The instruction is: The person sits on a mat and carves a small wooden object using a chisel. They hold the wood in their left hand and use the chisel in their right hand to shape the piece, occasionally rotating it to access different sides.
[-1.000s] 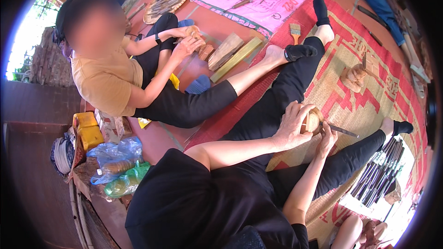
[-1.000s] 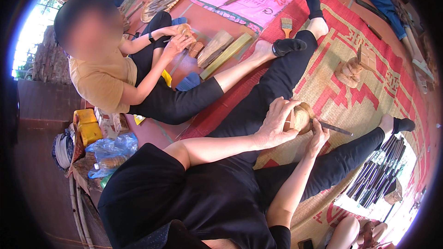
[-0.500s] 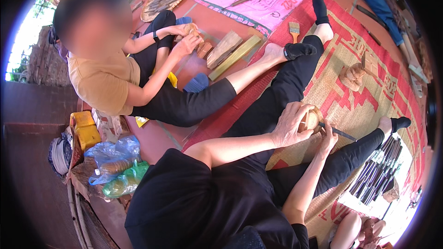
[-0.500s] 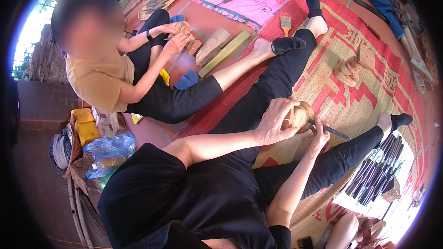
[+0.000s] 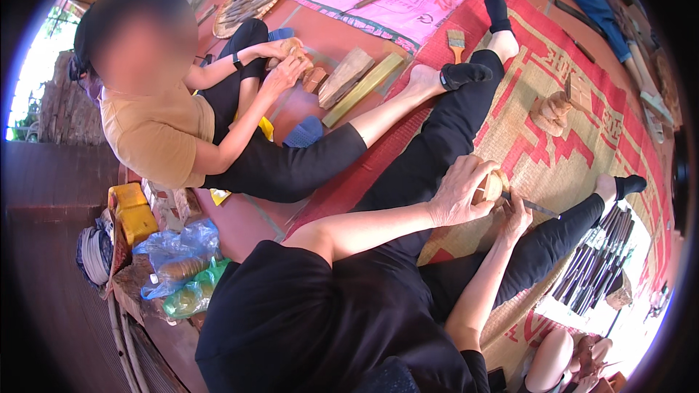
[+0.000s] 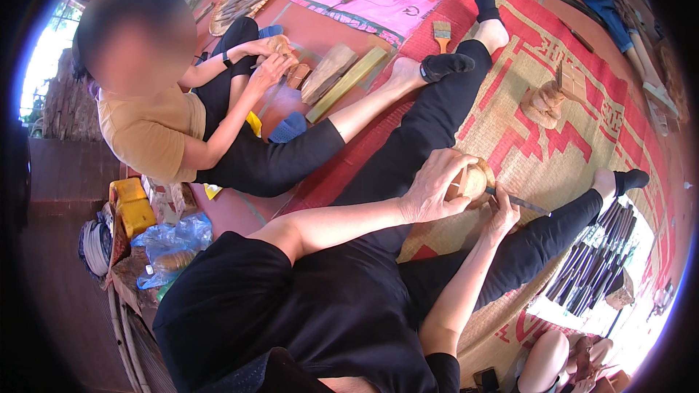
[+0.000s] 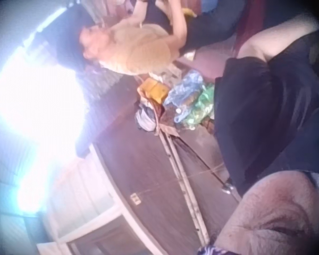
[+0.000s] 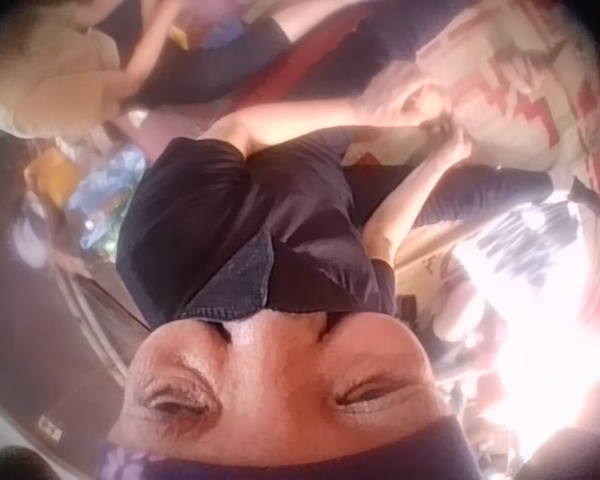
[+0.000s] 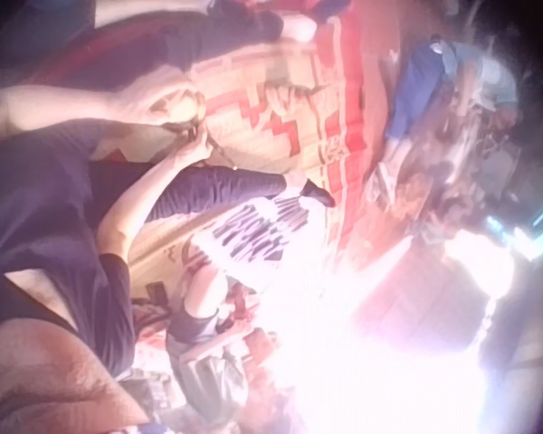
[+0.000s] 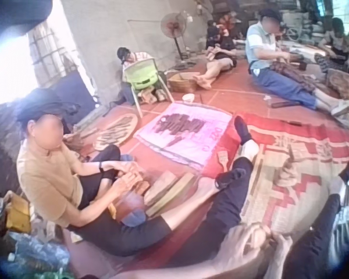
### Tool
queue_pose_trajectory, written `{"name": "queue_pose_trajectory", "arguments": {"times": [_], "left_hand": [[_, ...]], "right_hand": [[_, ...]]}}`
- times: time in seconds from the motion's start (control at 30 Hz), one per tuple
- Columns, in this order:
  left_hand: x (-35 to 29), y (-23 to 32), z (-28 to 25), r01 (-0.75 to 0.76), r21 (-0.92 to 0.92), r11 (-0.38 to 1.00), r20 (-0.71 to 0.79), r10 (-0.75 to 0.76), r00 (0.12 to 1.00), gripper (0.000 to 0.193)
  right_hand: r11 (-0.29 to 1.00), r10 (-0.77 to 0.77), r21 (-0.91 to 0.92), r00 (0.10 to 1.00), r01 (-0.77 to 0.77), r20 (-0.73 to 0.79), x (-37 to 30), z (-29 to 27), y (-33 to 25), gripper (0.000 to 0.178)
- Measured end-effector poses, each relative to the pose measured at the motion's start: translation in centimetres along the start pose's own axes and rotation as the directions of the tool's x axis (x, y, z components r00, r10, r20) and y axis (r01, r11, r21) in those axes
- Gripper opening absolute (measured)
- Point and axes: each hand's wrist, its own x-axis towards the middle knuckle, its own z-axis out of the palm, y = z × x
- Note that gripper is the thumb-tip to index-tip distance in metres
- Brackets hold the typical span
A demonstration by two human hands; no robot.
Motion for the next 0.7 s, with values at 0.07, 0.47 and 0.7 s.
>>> {"name": "queue_pose_trajectory", "arguments": {"times": [0.07,0.47,0.7], "left_hand": [[0.1,-0.1,0.0,-0.006,0.011,1.0,-0.002,0.006,1.0,0.06],[1.1,-0.2,0.9,-0.106,0.008,0.994,-0.055,0.107,0.993,0.054],[1.1,0.3,1.4,-0.112,0.021,0.993,-0.006,0.112,0.994,0.052]], "right_hand": [[0.999,0.0,0.045,1.0,0.001,-0.011,-0.2,0.0,0.0,0.013],[0.999,0.003,-0.053,0.994,-0.009,-0.108,-0.8,1.1,-0.5,0.015],[0.995,0.01,0.096,0.972,0.013,-0.233,1.1,-0.6,0.3,0.012]]}}
